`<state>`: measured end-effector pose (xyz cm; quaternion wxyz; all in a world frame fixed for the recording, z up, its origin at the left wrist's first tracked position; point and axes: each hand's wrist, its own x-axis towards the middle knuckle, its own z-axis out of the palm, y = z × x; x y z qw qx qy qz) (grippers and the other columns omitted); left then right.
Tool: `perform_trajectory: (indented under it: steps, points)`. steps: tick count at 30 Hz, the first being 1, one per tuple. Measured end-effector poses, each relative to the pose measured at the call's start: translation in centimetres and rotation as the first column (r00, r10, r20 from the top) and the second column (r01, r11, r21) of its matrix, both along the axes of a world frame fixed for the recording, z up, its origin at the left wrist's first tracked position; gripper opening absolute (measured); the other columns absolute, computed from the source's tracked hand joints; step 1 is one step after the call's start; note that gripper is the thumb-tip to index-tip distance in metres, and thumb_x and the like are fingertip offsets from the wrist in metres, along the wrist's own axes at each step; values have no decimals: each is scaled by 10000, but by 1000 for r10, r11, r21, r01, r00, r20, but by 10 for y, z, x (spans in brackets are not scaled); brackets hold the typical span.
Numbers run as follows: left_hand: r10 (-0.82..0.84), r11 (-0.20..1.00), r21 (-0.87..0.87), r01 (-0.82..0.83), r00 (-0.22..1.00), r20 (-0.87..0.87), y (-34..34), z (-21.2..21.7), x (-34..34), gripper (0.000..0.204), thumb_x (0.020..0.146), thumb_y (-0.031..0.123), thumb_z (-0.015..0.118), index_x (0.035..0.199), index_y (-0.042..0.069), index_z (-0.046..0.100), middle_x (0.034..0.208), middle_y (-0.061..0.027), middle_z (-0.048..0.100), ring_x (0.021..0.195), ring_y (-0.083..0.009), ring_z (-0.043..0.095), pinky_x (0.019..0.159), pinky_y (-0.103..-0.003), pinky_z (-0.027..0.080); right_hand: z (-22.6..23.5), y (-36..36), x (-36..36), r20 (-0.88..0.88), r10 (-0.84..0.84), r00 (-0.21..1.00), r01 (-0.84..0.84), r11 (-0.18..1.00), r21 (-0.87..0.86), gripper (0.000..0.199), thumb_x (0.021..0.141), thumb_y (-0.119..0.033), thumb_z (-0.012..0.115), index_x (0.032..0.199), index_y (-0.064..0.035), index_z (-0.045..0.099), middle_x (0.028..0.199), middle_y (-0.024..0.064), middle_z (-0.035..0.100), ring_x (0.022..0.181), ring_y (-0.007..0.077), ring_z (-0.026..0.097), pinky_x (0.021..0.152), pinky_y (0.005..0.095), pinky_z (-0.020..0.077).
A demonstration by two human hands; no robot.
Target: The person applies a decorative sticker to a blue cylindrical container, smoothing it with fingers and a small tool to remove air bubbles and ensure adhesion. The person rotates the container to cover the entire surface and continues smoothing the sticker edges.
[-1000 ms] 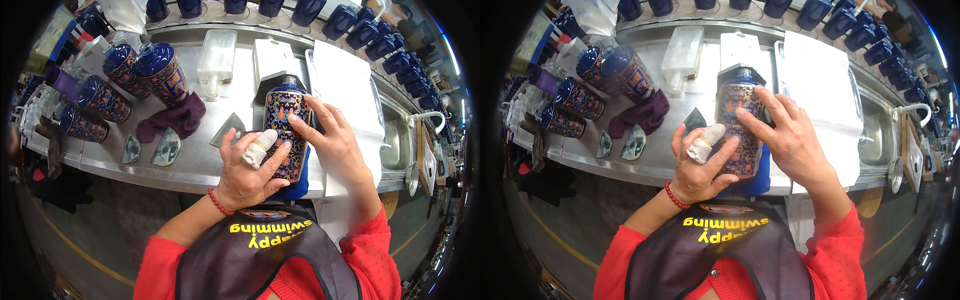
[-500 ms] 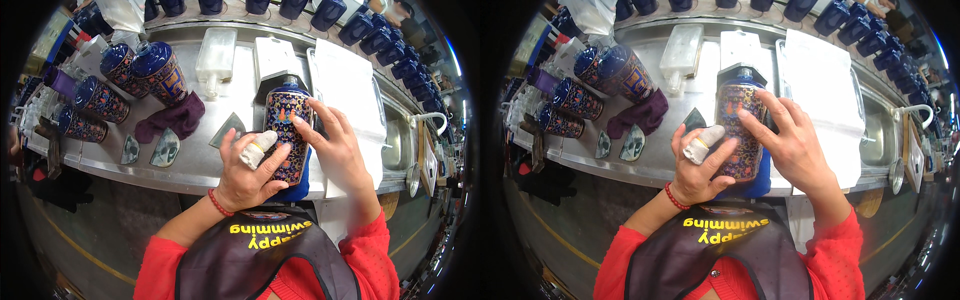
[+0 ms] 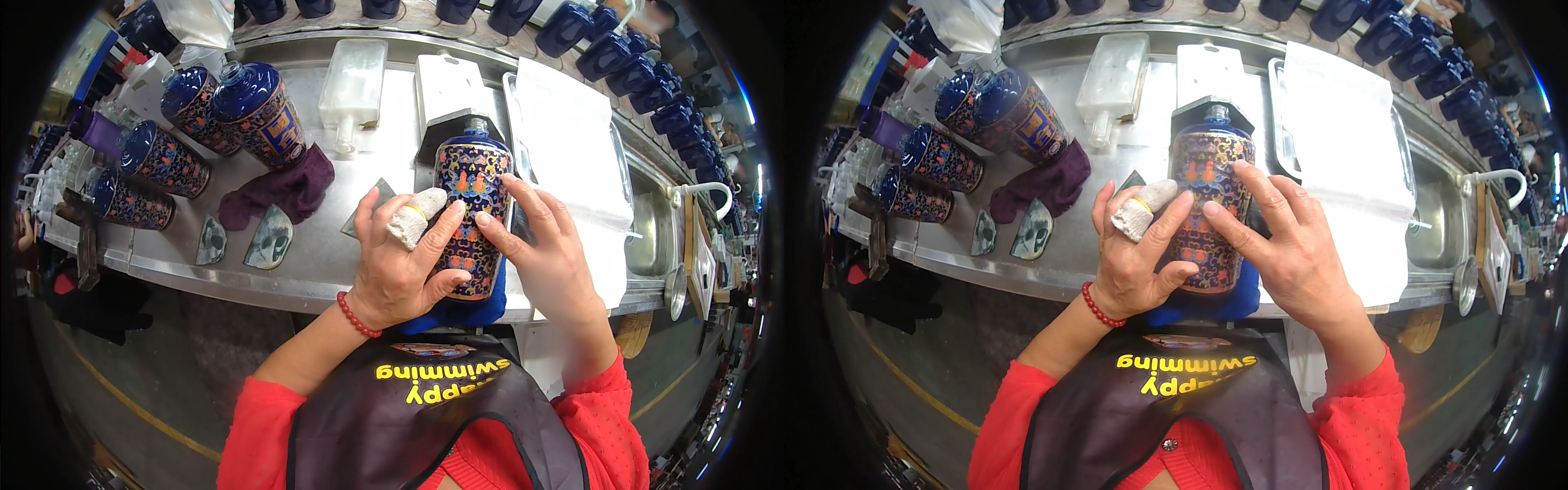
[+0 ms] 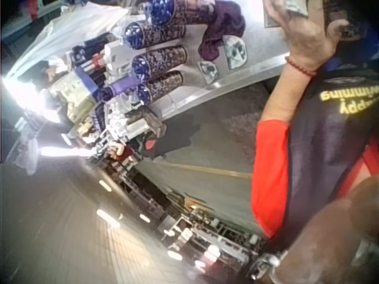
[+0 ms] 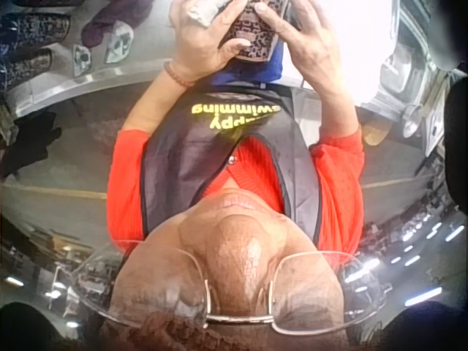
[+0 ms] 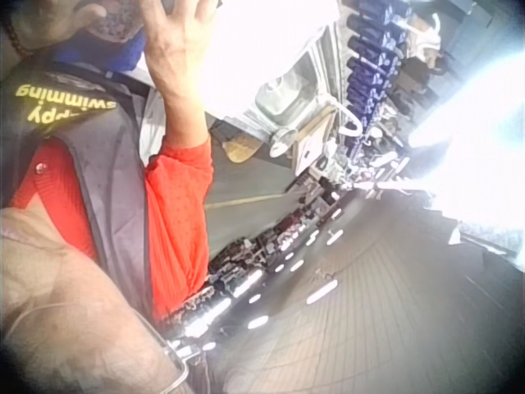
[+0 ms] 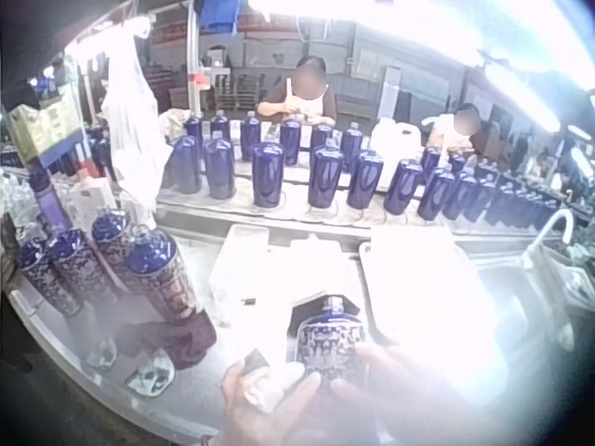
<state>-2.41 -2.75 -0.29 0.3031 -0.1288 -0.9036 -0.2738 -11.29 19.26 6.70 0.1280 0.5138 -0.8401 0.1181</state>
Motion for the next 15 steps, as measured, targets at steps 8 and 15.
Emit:
perform_trajectory:
  steps: [8, 15]
  points:
    - [-7, 1000, 18, 7, 1000, -8, -1, 1, 0, 693, 1007, 634, 495, 1382, 75, 659, 1315, -156, 645, 1214, -350, 506, 1194, -572, 193, 0, 0, 3, 1, 15, 1000, -15, 1000, -2, 603, 795, -12, 661, 1360, -222, 666, 1511, 135, 501, 1183, 364, 570, 958, 471, 506]
    - [-17, 999, -51, 15, 999, -39, 5, 3, 6, 609, 991, 626, 531, 1310, 145, 727, 1308, -134, 655, 1202, -321, 511, 1188, -581, 200, 6, -3, -7, 17, 6, 1000, -5, 997, -72, 566, 771, 31, 649, 1301, -162, 694, 1477, 153, 521, 1175, 373, 582, 982, 472, 514]
